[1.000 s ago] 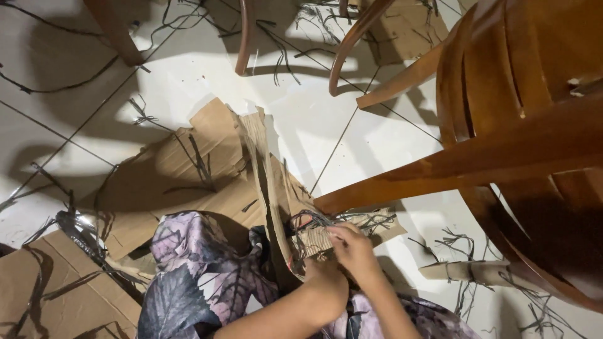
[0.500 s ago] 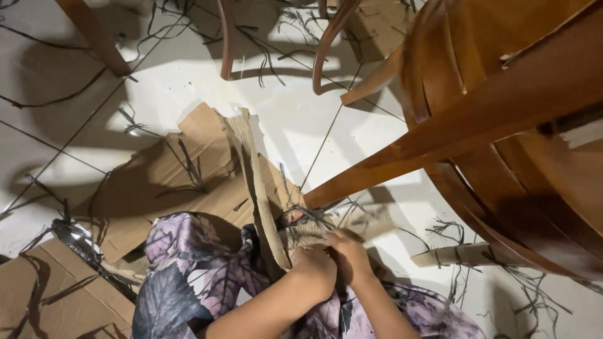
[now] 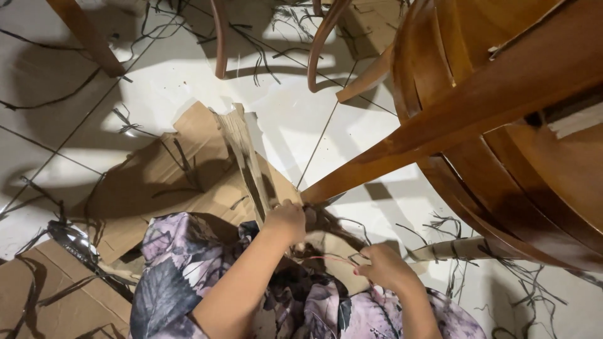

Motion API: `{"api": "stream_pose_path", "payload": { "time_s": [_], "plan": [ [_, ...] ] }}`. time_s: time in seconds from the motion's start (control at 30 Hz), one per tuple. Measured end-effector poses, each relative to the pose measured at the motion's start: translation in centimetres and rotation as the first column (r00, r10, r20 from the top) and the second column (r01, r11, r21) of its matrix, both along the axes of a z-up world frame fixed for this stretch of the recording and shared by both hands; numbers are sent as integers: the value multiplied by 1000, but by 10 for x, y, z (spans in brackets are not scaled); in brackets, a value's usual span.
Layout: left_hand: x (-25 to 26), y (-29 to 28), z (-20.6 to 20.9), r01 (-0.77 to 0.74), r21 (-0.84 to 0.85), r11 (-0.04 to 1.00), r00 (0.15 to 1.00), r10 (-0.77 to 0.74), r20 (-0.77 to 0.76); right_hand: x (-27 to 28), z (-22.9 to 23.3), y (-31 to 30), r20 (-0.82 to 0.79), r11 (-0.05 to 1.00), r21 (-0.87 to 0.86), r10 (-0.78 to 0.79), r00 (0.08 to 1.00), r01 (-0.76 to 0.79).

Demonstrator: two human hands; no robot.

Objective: Wrapping a wooden table leg with protective cardboard and securing it with plastic ties.

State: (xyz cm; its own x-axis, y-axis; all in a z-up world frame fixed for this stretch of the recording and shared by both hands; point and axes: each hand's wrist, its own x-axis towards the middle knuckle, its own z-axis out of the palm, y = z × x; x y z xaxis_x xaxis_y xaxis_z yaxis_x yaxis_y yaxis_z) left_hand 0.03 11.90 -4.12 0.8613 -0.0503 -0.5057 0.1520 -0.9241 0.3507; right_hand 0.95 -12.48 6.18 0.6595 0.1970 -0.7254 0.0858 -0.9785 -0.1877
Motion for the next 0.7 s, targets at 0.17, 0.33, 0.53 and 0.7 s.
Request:
{"api": "stream_pose_path", "payload": {
  "time_s": [0.17, 0.33, 0.53, 0.7],
  "plan": [
    [10, -27, -19, -63, -10, 998, 993, 62, -101, 2, 5, -10, -51, 1000, -15, -9, 999, 8],
    [-3, -57, -49, 41, 54, 998, 998, -39, -40, 4, 29, -24, -1, 999, -24, -38, 999, 38],
    [-26, -87, -21, 261, 71, 963, 959, -251, -130, -1, 64, -22, 87, 967, 129, -230, 969, 218],
    [-47, -104, -12, 503, -85, 860, 857, -509, -80, -5, 66, -17, 111, 943, 265, -237, 965, 201]
  ]
}}
